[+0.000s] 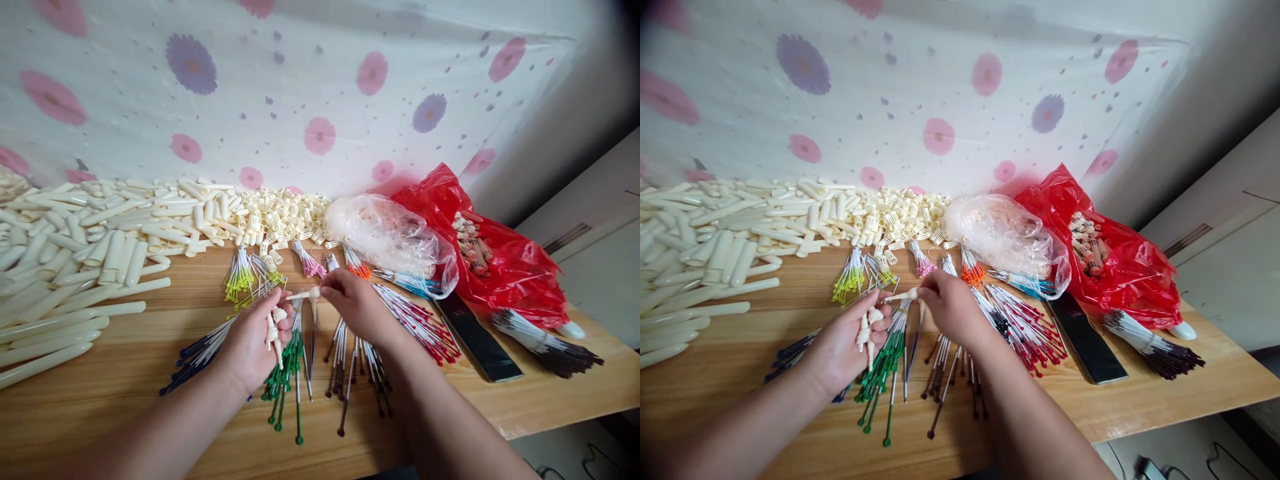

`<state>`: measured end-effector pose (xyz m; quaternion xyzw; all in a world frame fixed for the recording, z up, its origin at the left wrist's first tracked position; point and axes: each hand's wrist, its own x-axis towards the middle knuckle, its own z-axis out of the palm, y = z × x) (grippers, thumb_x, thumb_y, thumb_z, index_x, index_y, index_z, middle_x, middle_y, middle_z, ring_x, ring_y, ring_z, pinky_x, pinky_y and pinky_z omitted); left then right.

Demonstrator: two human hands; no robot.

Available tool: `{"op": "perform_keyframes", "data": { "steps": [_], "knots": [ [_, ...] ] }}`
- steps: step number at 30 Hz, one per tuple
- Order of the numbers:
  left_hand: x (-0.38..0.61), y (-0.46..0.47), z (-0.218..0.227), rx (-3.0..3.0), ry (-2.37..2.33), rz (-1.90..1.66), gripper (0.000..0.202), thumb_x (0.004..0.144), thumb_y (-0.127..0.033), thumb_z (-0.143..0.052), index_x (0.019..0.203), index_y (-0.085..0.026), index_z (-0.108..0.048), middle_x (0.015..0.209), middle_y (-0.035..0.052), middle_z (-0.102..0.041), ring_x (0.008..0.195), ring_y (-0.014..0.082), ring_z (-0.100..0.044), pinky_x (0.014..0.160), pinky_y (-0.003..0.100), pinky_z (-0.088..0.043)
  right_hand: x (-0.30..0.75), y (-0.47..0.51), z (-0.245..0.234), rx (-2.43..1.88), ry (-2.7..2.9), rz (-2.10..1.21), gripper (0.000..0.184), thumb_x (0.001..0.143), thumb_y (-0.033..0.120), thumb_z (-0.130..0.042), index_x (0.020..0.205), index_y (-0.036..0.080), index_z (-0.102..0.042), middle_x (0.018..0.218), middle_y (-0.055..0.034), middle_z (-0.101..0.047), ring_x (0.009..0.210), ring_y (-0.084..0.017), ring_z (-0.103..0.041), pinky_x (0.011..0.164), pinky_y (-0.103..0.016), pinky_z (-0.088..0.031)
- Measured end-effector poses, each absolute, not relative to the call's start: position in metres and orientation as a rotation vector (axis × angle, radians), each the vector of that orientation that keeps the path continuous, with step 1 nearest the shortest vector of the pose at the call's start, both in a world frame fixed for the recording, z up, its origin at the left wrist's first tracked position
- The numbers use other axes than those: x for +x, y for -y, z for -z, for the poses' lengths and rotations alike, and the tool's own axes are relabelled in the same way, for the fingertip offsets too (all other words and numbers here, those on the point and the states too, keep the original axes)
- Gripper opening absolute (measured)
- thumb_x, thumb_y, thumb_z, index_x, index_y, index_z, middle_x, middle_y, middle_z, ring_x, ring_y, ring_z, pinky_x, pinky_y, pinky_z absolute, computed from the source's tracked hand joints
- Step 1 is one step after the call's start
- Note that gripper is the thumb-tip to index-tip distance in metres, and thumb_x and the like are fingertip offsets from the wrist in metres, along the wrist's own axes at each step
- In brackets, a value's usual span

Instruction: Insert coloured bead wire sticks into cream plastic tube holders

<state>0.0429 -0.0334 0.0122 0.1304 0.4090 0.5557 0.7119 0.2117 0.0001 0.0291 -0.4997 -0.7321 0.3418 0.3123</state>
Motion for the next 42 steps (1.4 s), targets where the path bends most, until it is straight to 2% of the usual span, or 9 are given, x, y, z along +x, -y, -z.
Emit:
{"op": "perform_keyframes", "data": {
  "steps": [6,9,15,20,25,29,33,36,42],
  "knots": [
    [0.032,0.03,-0.023,0.054,-0.779,-1.212,0.028,0.092,-0.022,-0.039,0.075,-0.008,-0.057,0.067,0.0058,-0.057,0.049,0.007,-0.054,0.041,0.015,-0.047,0.239,-0.016,-0.023,-1.513,2.446,-0.551,0.007,0.078,0.016,-0.056,0.073,0.018,-0.061,0.07,-0.0018,-0.061,0.063,-0.014,-0.052,0.058,-0.025,-0.033],
    [0.034,0.032,-0.026,-0.005,-0.79,-1.302,0.032,0.093,-0.022,-0.038,0.071,-0.008,-0.057,0.076,0.0105,-0.062,0.066,0.0139,-0.065,0.056,0.024,-0.057,0.223,-0.008,-0.021,-1.383,2.346,-0.371,0.009,0.082,0.016,-0.053,0.081,0.017,-0.062,0.08,-0.0052,-0.063,0.07,-0.015,-0.055,0.063,-0.026,-0.038],
    [0.036,0.035,-0.028,0.049,-0.697,-1.301,0.038,0.094,-0.026,-0.033,0.073,-0.01,-0.059,0.09,0.0159,-0.067,0.084,0.0233,-0.068,0.069,0.038,-0.059,0.188,0.023,-0.028,-0.662,2.317,-0.479,0.008,0.083,0.022,-0.056,0.09,0.018,-0.058,0.091,-0.0062,-0.063,0.083,-0.016,-0.057,0.074,-0.028,-0.044],
    [0.036,0.037,-0.03,0.067,-0.685,-1.294,0.037,0.093,-0.029,-0.035,0.072,-0.011,-0.06,0.096,0.0164,-0.069,0.089,0.0241,-0.068,0.076,0.041,-0.057,0.173,0.035,-0.019,-0.793,2.293,-0.525,0.015,0.079,0.026,-0.06,0.091,0.017,-0.056,0.077,-0.0034,-0.062,0.068,-0.015,-0.056,0.062,-0.026,-0.044],
    [0.037,0.037,-0.031,0.071,-0.644,-1.303,0.04,0.094,-0.029,-0.032,0.069,-0.011,-0.058,0.097,0.0163,-0.069,0.088,0.0235,-0.068,0.076,0.04,-0.057,0.171,0.035,-0.016,-0.874,2.065,-0.729,0.014,0.071,0.01,-0.052,0.08,0.02,-0.049,0.068,0.003,-0.055,0.055,-0.009,-0.049,0.051,-0.02,-0.04],
    [0.038,0.036,-0.026,0.077,-0.6,-1.281,0.041,0.095,-0.03,-0.032,0.069,-0.011,-0.058,0.091,0.0165,-0.069,0.081,0.0225,-0.069,0.069,0.037,-0.058,0.176,0.028,-0.016,-0.923,1.819,-0.647,0.012,0.07,0.012,-0.053,0.075,0.02,-0.047,0.067,0.0034,-0.054,0.055,-0.008,-0.049,0.052,-0.02,-0.041],
    [0.043,0.035,-0.019,0.042,-0.657,-1.255,0.031,0.093,-0.022,-0.038,0.072,-0.011,-0.058,0.073,0.0085,-0.067,0.064,0.0152,-0.067,0.059,0.028,-0.058,0.175,0.024,-0.013,-1.006,1.825,-0.59,0.009,0.072,0.013,-0.053,0.075,0.02,-0.049,0.069,0.0017,-0.058,0.058,-0.009,-0.053,0.056,-0.022,-0.043],
    [0.047,0.034,-0.015,0.021,-0.672,-1.243,0.024,0.093,-0.019,-0.04,0.083,-0.012,-0.061,0.075,0.0057,-0.067,0.063,0.0133,-0.066,0.054,0.024,-0.056,0.171,0.024,-0.013,-1.083,1.912,-0.504,0.007,0.073,0.013,-0.054,0.073,0.02,-0.053,0.069,-0.0003,-0.06,0.061,-0.011,-0.055,0.057,-0.023,-0.043],
    [0.05,0.036,-0.014,0.071,-0.681,-1.262,0.016,0.088,-0.007,-0.046,0.081,-0.011,-0.061,0.075,0.0047,-0.066,0.062,0.0106,-0.064,0.053,0.02,-0.054,0.174,0.025,-0.018,-1.048,2.058,-0.507,0.009,0.081,0.018,-0.054,0.082,0.019,-0.063,0.076,-0.0027,-0.064,0.07,-0.013,-0.058,0.063,-0.025,-0.045]
  ]
}}
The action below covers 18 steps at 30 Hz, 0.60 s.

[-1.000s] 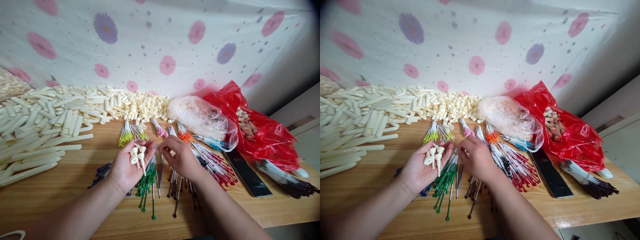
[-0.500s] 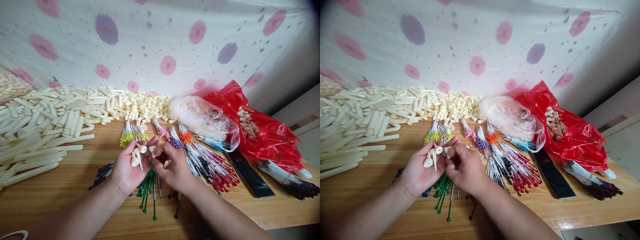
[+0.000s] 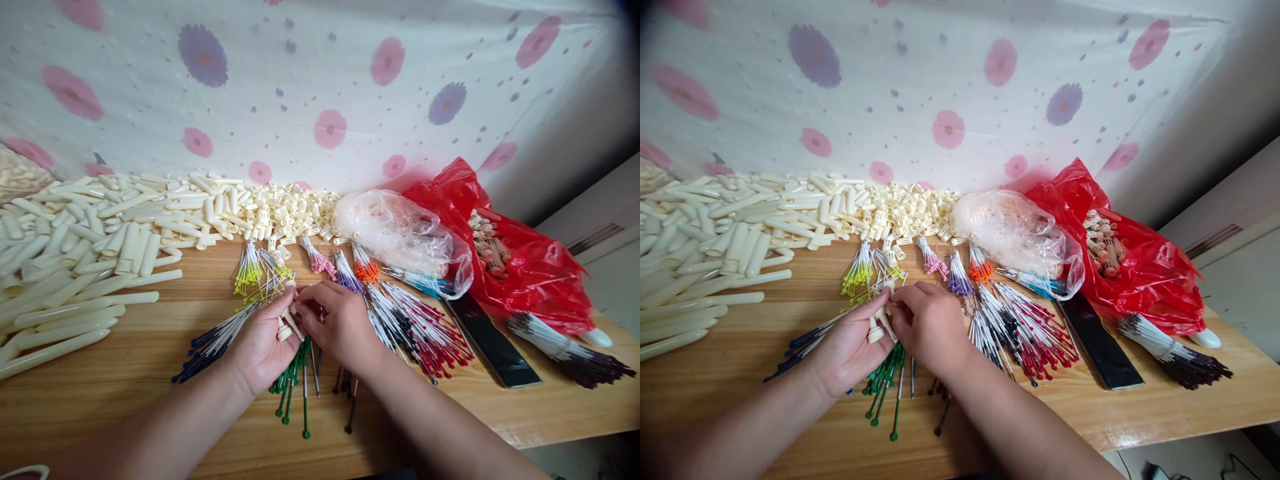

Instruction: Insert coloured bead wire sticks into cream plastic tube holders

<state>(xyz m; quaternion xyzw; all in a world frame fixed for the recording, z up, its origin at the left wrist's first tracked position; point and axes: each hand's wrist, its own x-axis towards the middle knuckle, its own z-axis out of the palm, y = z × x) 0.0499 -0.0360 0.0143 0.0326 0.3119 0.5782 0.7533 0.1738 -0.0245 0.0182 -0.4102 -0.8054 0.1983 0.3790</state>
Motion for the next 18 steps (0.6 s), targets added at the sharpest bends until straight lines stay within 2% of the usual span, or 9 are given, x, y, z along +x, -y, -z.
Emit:
{"op": "perform_keyframes", "data": {
  "steps": [2,5,9,14,18],
  "knots": [
    [0.049,0.036,-0.017,0.097,-0.677,-1.29,0.017,0.089,-0.008,-0.046,0.08,-0.01,-0.061,0.075,0.0052,-0.066,0.063,0.011,-0.063,0.055,0.021,-0.055,0.179,0.022,-0.018,-0.945,2.029,-0.572,0.012,0.082,0.015,-0.054,0.088,0.02,-0.063,0.081,-0.0026,-0.066,0.076,-0.013,-0.059,0.068,-0.025,-0.046],
    [0.045,0.035,-0.02,0.098,-0.663,-1.286,0.024,0.092,-0.015,-0.042,0.078,-0.01,-0.061,0.077,0.0077,-0.066,0.067,0.0137,-0.065,0.059,0.026,-0.057,0.186,0.019,-0.016,-0.879,1.973,-0.593,0.011,0.08,0.01,-0.055,0.083,0.019,-0.062,0.08,-0.002,-0.064,0.077,-0.012,-0.058,0.069,-0.025,-0.047],
    [0.041,0.035,-0.021,0.1,-0.613,-1.23,0.028,0.093,-0.023,-0.04,0.079,-0.009,-0.061,0.081,0.0114,-0.066,0.069,0.0158,-0.065,0.054,0.025,-0.055,0.182,0.019,-0.015,-0.949,2.078,-0.521,0.001,0.076,0.017,-0.063,0.076,0.018,-0.063,0.08,-0.0036,-0.058,0.075,-0.014,-0.055,0.067,-0.027,-0.046],
    [0.041,0.034,-0.018,0.082,-0.572,-1.232,0.027,0.092,-0.02,-0.042,0.077,-0.009,-0.061,0.07,0.0066,-0.063,0.058,0.0117,-0.061,0.05,0.022,-0.053,0.172,0.023,-0.018,-1.023,2.139,-0.482,0.003,0.078,0.017,-0.062,0.076,0.018,-0.063,0.084,-0.0041,-0.057,0.079,-0.016,-0.054,0.07,-0.029,-0.046],
    [0.041,0.032,-0.016,0.09,-0.7,-1.279,0.023,0.092,-0.019,-0.042,0.077,-0.011,-0.058,0.075,0.0078,-0.064,0.063,0.0132,-0.063,0.056,0.025,-0.055,0.181,0.018,-0.018,-0.96,2.08,-0.571,0.005,0.081,0.015,-0.057,0.078,0.018,-0.06,0.084,-0.0037,-0.055,0.078,-0.014,-0.054,0.069,-0.027,-0.047]
  ]
}}
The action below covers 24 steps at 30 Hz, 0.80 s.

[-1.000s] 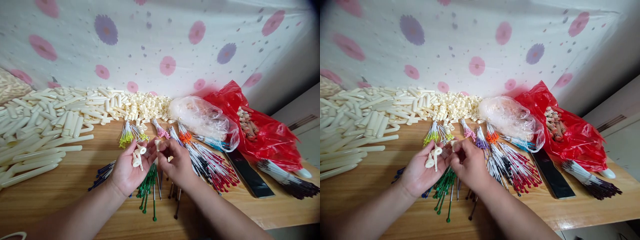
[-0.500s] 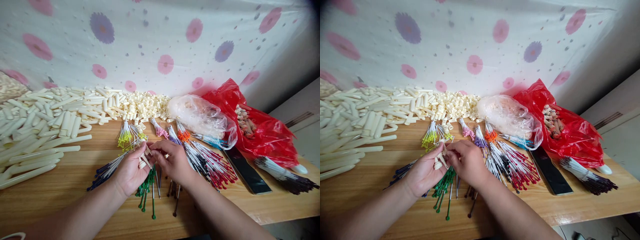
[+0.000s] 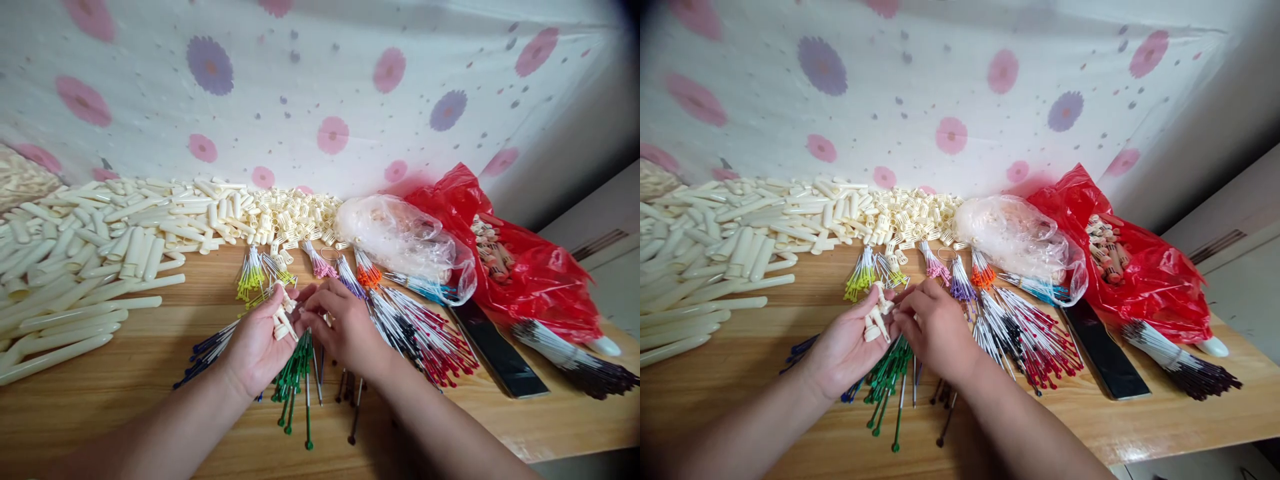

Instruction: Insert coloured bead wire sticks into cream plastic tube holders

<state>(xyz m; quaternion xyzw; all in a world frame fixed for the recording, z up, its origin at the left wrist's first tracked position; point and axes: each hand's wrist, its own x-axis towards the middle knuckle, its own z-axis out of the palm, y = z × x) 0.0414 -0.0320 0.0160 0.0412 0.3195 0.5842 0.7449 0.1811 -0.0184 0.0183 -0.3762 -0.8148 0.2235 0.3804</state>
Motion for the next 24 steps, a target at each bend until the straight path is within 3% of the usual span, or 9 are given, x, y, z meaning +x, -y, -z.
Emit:
{"op": "perform_keyframes", "data": {
  "steps": [3,6,10,14,20,24],
  "knots": [
    [0.042,0.034,-0.015,0.201,-0.845,-1.199,0.017,0.089,-0.022,-0.049,0.076,-0.013,-0.056,0.07,0.0054,-0.063,0.055,0.0117,-0.06,0.048,0.022,-0.051,0.19,0.013,-0.018,-0.93,1.942,-0.622,0.005,0.082,0.018,-0.056,0.078,0.018,-0.057,0.087,-0.0047,-0.057,0.08,-0.014,-0.056,0.066,-0.026,-0.048],
    [0.044,0.04,-0.013,0.448,-0.871,-1.047,0.015,0.081,-0.028,-0.062,0.077,-0.014,-0.057,0.062,0.0015,-0.058,0.041,0.0056,-0.047,0.036,0.013,-0.034,0.193,0.011,-0.016,-0.945,1.895,-0.683,0.006,0.081,0.019,-0.056,0.075,0.018,-0.055,0.085,-0.0048,-0.061,0.077,-0.014,-0.058,0.064,-0.026,-0.048],
    [0.044,0.044,-0.012,0.682,-0.885,-1.027,0.025,0.072,-0.034,-0.072,0.073,-0.015,-0.056,0.059,-0.0015,-0.055,0.039,0.0015,-0.036,0.035,0.011,-0.022,0.193,0.011,-0.016,-0.965,1.874,-0.807,0.008,0.078,0.019,-0.06,0.073,0.017,-0.054,0.07,-0.0007,-0.059,0.061,-0.01,-0.055,0.057,-0.024,-0.046],
    [0.039,0.043,-0.011,0.823,-0.929,-1.036,0.026,0.071,-0.036,-0.072,0.073,-0.013,-0.061,0.055,-0.002,-0.05,0.04,0.0017,-0.032,0.036,0.012,-0.02,0.197,0.009,-0.021,-0.798,1.839,-0.894,0.01,0.081,0.019,-0.057,0.091,0.018,-0.06,0.078,-0.0022,-0.063,0.072,-0.012,-0.06,0.066,-0.027,-0.05],
    [0.035,0.041,-0.01,0.957,-0.979,-1.036,0.027,0.066,-0.035,-0.076,0.063,-0.013,-0.06,0.05,-0.0021,-0.047,0.041,0.0033,-0.031,0.037,0.015,-0.017,0.201,0.01,-0.025,-0.726,1.551,-1.215,0.013,0.078,0.032,-0.065,0.083,0.02,-0.064,0.081,-0.0022,-0.069,0.074,-0.013,-0.064,0.07,-0.03,-0.054],
    [0.034,0.041,-0.009,1.092,-1.0,-1.04,0.029,0.067,-0.037,-0.074,0.06,-0.014,-0.058,0.051,-0.0026,-0.047,0.042,0.0039,-0.031,0.039,0.017,-0.019,0.202,0.009,-0.029,-0.694,1.697,-1.037,0.01,0.08,0.031,-0.064,0.079,0.021,-0.065,0.078,-0.0013,-0.065,0.076,-0.013,-0.061,0.07,-0.028,-0.051]
  ]
}}
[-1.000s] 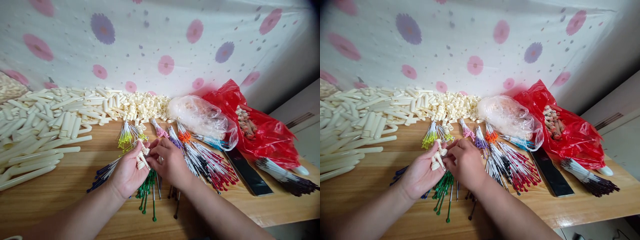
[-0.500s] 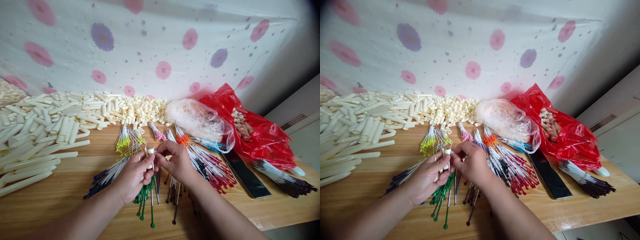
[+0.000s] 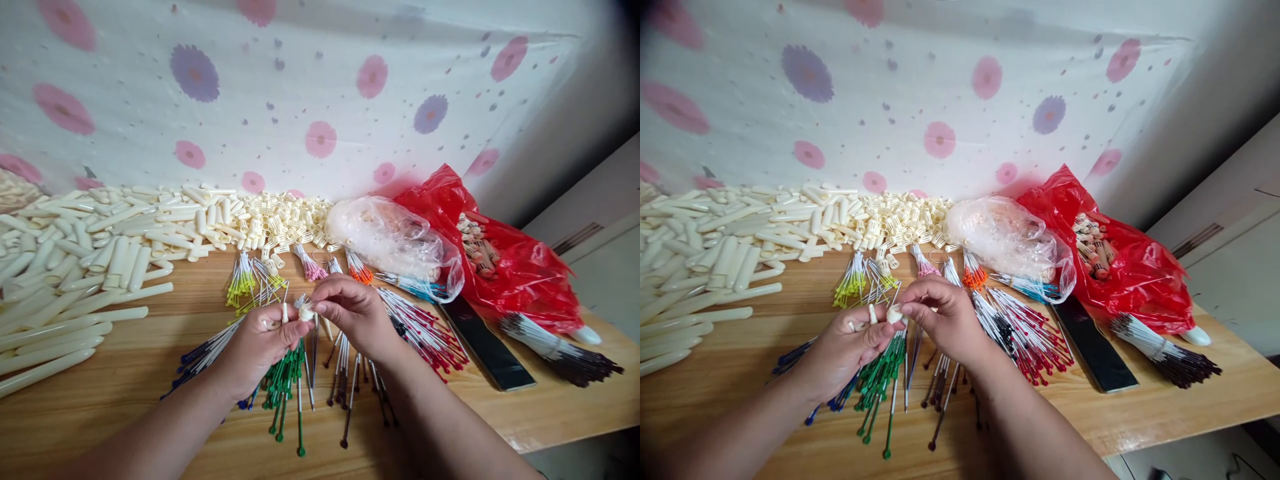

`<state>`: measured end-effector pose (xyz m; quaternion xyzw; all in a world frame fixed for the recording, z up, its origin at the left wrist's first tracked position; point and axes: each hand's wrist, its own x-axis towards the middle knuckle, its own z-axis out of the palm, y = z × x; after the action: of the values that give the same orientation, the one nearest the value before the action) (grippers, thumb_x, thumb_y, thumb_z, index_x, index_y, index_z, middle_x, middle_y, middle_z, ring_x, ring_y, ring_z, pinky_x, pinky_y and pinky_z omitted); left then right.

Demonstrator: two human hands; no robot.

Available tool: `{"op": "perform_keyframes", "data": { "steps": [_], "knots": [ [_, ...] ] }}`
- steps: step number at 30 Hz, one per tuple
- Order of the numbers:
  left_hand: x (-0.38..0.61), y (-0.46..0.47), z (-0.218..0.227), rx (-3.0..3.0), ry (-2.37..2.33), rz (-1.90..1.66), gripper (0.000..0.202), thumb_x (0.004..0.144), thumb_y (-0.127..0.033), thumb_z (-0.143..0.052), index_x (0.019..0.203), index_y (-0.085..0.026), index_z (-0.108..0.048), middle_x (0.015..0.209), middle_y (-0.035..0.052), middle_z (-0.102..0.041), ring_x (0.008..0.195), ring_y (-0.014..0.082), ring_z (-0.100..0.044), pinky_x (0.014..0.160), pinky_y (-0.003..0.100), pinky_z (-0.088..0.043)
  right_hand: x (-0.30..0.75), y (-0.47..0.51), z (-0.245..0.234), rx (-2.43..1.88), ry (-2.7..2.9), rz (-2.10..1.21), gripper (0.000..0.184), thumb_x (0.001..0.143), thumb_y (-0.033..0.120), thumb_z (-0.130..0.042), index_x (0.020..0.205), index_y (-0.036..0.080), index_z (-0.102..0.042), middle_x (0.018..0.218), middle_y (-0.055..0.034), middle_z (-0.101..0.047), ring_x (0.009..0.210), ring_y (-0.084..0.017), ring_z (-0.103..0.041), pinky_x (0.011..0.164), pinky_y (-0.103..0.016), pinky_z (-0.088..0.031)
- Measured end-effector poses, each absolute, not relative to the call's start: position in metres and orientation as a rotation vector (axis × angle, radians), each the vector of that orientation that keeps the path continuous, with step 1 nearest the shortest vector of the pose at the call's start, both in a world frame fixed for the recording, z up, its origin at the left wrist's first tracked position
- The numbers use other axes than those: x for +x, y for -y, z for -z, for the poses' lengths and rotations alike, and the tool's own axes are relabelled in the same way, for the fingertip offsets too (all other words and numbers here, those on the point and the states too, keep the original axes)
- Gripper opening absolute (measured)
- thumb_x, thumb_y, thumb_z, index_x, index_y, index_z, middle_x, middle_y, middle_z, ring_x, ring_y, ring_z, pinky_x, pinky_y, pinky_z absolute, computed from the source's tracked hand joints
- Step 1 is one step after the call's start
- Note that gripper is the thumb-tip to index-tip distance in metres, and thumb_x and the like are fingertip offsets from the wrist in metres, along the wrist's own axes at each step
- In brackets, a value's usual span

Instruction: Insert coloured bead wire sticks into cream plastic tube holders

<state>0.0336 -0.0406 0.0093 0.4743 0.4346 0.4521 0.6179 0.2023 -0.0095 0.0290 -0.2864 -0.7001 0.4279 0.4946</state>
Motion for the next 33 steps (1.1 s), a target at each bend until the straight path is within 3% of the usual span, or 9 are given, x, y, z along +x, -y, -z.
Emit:
{"op": "perform_keyframes", "data": {
  "steps": [10,23,29,33],
  "knots": [
    [0.028,0.038,-0.018,1.569,-1.159,-0.946,0.027,0.075,-0.03,-0.064,0.055,-0.016,-0.054,0.053,-0.0032,-0.042,0.051,0.0094,-0.038,0.049,0.02,-0.028,0.22,0.007,-0.039,-0.691,2.165,-0.654,0.009,0.088,0.019,-0.052,0.085,0.019,-0.06,0.083,-0.0039,-0.06,0.079,-0.012,-0.057,0.071,-0.026,-0.047],
    [0.026,0.035,-0.01,1.651,-1.186,-0.794,0.031,0.079,-0.034,-0.057,0.056,-0.015,-0.05,0.053,-0.0047,-0.042,0.052,0.009,-0.037,0.05,0.021,-0.027,0.21,0.009,-0.03,-0.891,2.338,-0.458,0.025,0.093,0.027,-0.04,0.071,0.017,-0.048,0.07,-0.0017,-0.05,0.064,-0.012,-0.045,0.058,-0.025,-0.036],
    [0.027,0.035,-0.008,1.322,-1.065,-0.859,0.035,0.076,-0.043,-0.062,0.06,-0.014,-0.05,0.05,-0.0068,-0.039,0.045,0.0049,-0.028,0.043,0.019,-0.02,0.209,0.008,-0.026,-0.726,2.079,-0.787,0.013,0.089,0.025,-0.052,0.083,0.015,-0.056,0.075,-0.0019,-0.059,0.068,-0.01,-0.053,0.062,-0.022,-0.042],
    [0.025,0.036,-0.01,1.115,-0.93,-0.761,0.036,0.069,-0.047,-0.069,0.068,-0.012,-0.059,0.047,-0.0069,-0.041,0.04,0.0025,-0.023,0.039,0.018,-0.011,0.215,0.009,-0.034,-0.621,2.074,-0.904,0.01,0.088,0.022,-0.055,0.084,0.015,-0.061,0.076,-0.0026,-0.063,0.069,-0.009,-0.056,0.064,-0.021,-0.045]
  ]
}}
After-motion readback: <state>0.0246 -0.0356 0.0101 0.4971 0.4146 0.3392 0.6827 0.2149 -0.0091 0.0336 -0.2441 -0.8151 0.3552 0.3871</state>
